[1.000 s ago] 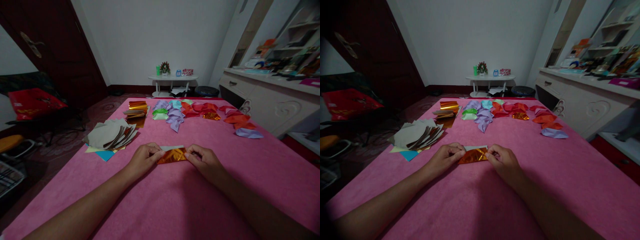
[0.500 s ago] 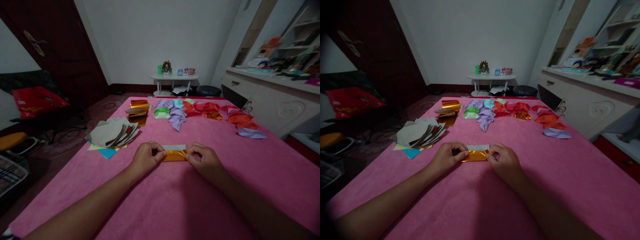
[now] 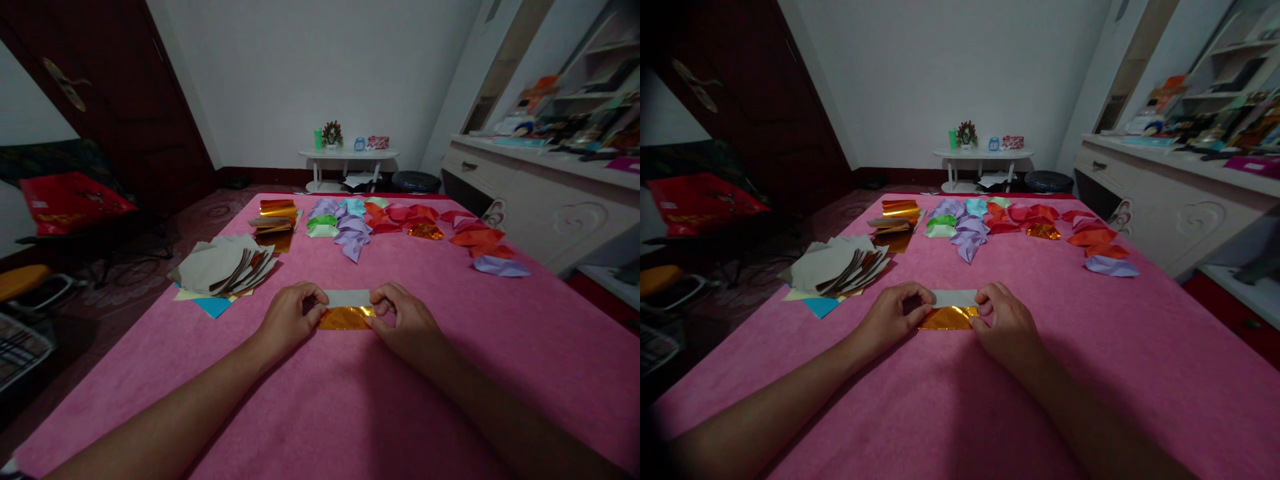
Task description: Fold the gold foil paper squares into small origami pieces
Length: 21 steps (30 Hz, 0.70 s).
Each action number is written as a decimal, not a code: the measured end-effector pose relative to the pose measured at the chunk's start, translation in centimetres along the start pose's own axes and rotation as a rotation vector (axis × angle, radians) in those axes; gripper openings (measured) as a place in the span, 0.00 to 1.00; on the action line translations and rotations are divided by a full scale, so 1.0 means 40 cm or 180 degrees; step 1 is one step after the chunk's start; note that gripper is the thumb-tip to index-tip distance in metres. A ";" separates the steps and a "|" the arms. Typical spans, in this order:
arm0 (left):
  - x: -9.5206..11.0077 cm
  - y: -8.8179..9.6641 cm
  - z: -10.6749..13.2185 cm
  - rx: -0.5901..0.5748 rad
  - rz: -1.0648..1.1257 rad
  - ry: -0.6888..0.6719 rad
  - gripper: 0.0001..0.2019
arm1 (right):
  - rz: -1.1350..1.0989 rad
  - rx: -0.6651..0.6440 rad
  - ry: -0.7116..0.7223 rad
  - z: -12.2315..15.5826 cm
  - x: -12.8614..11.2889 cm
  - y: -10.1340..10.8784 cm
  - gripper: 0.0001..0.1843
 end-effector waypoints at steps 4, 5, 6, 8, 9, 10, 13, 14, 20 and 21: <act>0.008 0.001 0.002 -0.0011 0.0022 -0.0242 0.07 | -0.0071 0.0011 0.0011 0.001 0.001 0.000 0.13; 0.011 0.001 0.003 -0.0019 0.0017 -0.0289 0.08 | -0.0085 -0.0016 0.0088 0.001 -0.003 -0.001 0.11; 0.013 0.001 0.003 -0.0027 0.0009 -0.0316 0.09 | -0.0093 -0.0042 0.0162 0.001 -0.007 -0.001 0.10; 0.016 0.002 0.004 -0.0052 -0.0021 -0.0325 0.09 | -0.0070 -0.0047 0.0239 0.003 -0.012 -0.001 0.10; 0.017 0.002 0.005 -0.0078 -0.0041 -0.0319 0.08 | -0.0043 -0.0014 0.0237 0.004 -0.013 0.001 0.11; 0.019 0.002 0.005 -0.0108 -0.0055 -0.0315 0.07 | -0.0013 0.0014 0.0223 0.005 -0.013 0.001 0.12; 0.019 0.000 0.005 -0.0147 -0.0031 -0.0328 0.06 | 0.0009 0.0009 0.0215 0.008 -0.015 0.002 0.11; 0.019 -0.001 0.006 -0.0152 0.0005 -0.0345 0.06 | -0.0039 -0.0026 0.0228 0.008 -0.016 0.001 0.09; 0.022 -0.003 0.013 -0.0182 0.0331 -0.0525 0.05 | -0.0630 -0.0188 0.0404 0.014 -0.027 0.010 0.08; 0.024 -0.003 0.014 -0.0192 0.0345 -0.0540 0.05 | -0.0680 -0.0209 0.0417 0.015 -0.027 0.011 0.08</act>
Point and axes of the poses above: each hand's wrist, its own z-axis away from the middle knuckle, its own y-axis out of the back of the hand, x = y × z, the point moved 6 cm from there along -z, towards the middle knuckle, and after that the axes turned 2 degrees about -y, right-handed, at the moved point
